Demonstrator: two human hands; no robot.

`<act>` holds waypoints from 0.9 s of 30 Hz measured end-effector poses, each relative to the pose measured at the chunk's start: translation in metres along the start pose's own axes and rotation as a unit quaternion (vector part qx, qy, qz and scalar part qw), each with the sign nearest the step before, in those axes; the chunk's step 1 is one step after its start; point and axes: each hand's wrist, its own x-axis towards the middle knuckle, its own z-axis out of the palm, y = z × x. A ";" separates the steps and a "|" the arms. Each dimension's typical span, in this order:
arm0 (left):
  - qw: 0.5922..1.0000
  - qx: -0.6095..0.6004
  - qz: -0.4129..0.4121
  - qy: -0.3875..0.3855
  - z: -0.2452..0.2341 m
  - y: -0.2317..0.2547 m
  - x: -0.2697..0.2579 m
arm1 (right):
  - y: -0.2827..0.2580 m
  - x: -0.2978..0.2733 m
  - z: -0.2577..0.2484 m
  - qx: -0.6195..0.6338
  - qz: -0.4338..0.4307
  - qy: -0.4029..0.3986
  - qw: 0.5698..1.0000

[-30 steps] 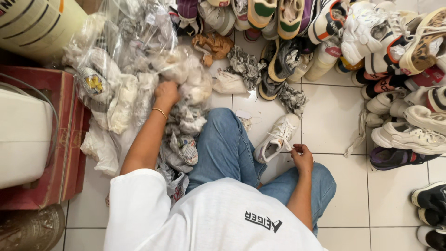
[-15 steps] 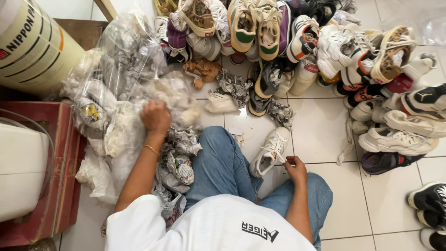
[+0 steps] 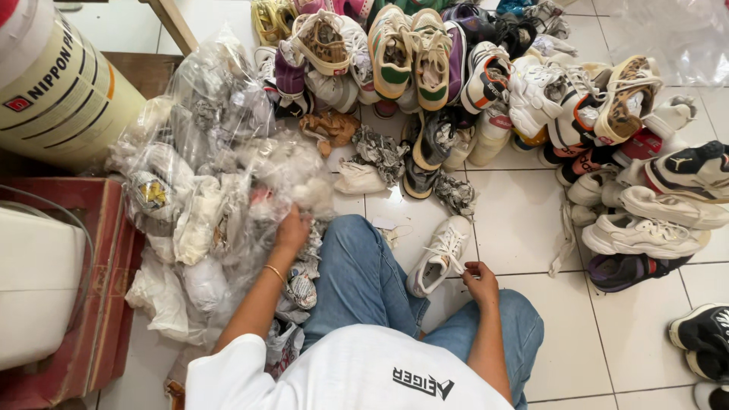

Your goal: The person stuffs various shoes with crumpled paper by hand, handling multiple shoes one at a time while surrounded by a large collection of footwear on the floor.

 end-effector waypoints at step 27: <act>0.872 -0.434 0.215 -0.070 0.027 0.109 -0.143 | 0.000 -0.005 0.007 0.032 -0.045 -0.038 0.998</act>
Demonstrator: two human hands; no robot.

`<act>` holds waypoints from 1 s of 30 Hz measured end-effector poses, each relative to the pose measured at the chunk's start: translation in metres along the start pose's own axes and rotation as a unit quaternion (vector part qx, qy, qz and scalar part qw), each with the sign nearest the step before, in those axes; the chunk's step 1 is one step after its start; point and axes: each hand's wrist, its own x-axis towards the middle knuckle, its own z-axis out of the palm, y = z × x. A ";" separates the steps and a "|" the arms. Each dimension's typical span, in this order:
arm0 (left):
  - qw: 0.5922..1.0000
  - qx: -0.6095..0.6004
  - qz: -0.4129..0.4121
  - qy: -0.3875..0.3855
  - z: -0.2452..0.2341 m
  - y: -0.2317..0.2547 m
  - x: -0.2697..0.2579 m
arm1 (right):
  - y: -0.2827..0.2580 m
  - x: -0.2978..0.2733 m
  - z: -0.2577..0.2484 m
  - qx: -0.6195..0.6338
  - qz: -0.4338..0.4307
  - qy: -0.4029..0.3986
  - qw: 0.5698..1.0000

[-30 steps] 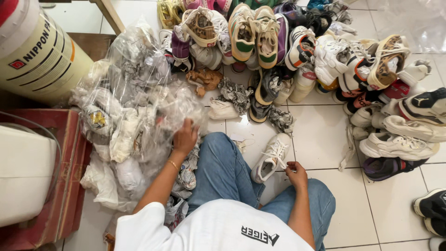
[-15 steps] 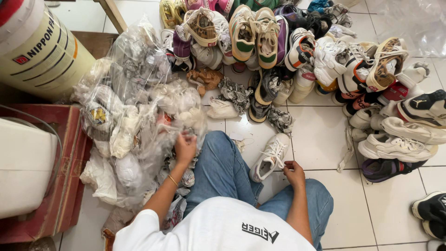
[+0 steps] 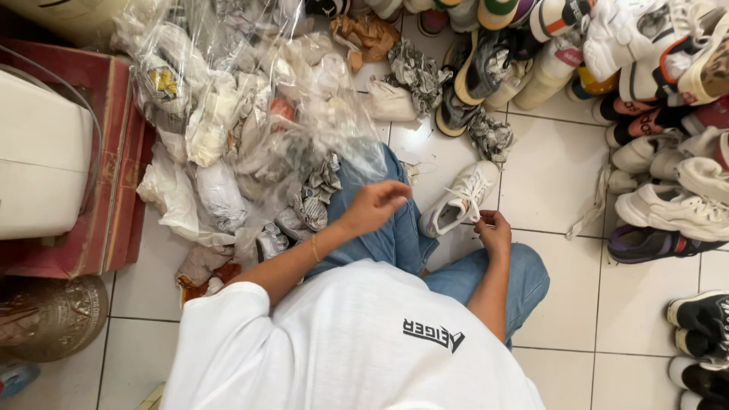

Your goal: The person stuffs various shoes with crumpled paper by hand, handling multiple shoes one at a time while surrounded by a large collection of footwear on the floor.

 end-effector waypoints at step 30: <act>0.884 -0.149 -0.137 0.422 -0.081 -0.066 -0.009 | -0.012 -0.007 -0.009 0.091 -0.004 0.009 0.996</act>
